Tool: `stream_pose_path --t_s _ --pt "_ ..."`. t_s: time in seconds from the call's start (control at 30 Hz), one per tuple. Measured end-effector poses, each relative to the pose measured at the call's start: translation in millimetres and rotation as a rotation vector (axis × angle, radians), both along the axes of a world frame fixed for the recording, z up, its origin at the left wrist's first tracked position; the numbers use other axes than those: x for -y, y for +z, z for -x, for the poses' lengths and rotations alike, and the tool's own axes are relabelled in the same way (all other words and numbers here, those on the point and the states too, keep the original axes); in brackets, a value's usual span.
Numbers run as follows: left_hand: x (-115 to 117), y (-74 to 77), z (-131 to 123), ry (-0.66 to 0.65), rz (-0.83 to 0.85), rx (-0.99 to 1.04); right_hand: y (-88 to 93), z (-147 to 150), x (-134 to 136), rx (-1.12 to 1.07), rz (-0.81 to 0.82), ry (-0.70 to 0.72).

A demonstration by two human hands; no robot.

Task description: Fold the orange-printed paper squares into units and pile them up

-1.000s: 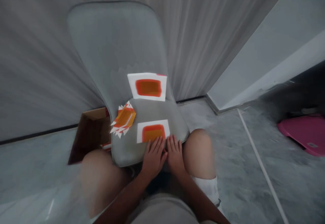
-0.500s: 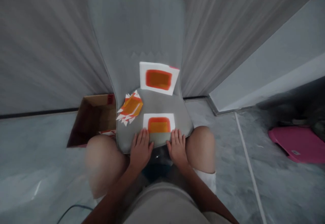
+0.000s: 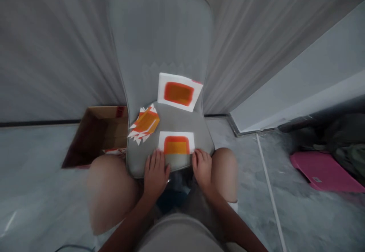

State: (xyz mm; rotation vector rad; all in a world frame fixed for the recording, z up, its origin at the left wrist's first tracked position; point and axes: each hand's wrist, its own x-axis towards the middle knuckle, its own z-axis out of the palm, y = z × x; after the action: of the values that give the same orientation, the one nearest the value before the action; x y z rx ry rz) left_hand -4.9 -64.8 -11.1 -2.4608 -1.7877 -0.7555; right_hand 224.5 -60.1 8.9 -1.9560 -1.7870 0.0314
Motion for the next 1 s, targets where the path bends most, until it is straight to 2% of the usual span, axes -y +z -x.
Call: stream_pose_path --t_s 0.13,0.23,0.37,0.63,0.8,0.9,1.0 --pt "-1 -3.5 3 -0.019 -0.016 -0.022 10.4 -12 -39 -0.175 0.022 -0.055" --pt "-1 -3.9 4 -0.015 -0.010 -0.034 13.9 -17 -66 -0.460 0.147 -0.076" --pt "-1 -3.6 3 -0.006 -0.011 -0.043 11.8 -20 -84 -0.692 0.230 -0.054" --pt "-2 1.0 3 0.000 -0.009 -0.018 6.6 -24 -81 -0.879 0.158 -0.020" --pt "-3 9.0 1 0.092 0.059 0.160 3.8 -35 -76 -0.965 0.197 0.094" --pt "-7 15.1 4 0.138 0.109 0.246 -1.1 -39 -74 -0.928 0.217 0.140" --pt "-18 20.2 11 0.061 0.074 0.189 -6.6 -36 -71 -0.742 0.156 0.114"
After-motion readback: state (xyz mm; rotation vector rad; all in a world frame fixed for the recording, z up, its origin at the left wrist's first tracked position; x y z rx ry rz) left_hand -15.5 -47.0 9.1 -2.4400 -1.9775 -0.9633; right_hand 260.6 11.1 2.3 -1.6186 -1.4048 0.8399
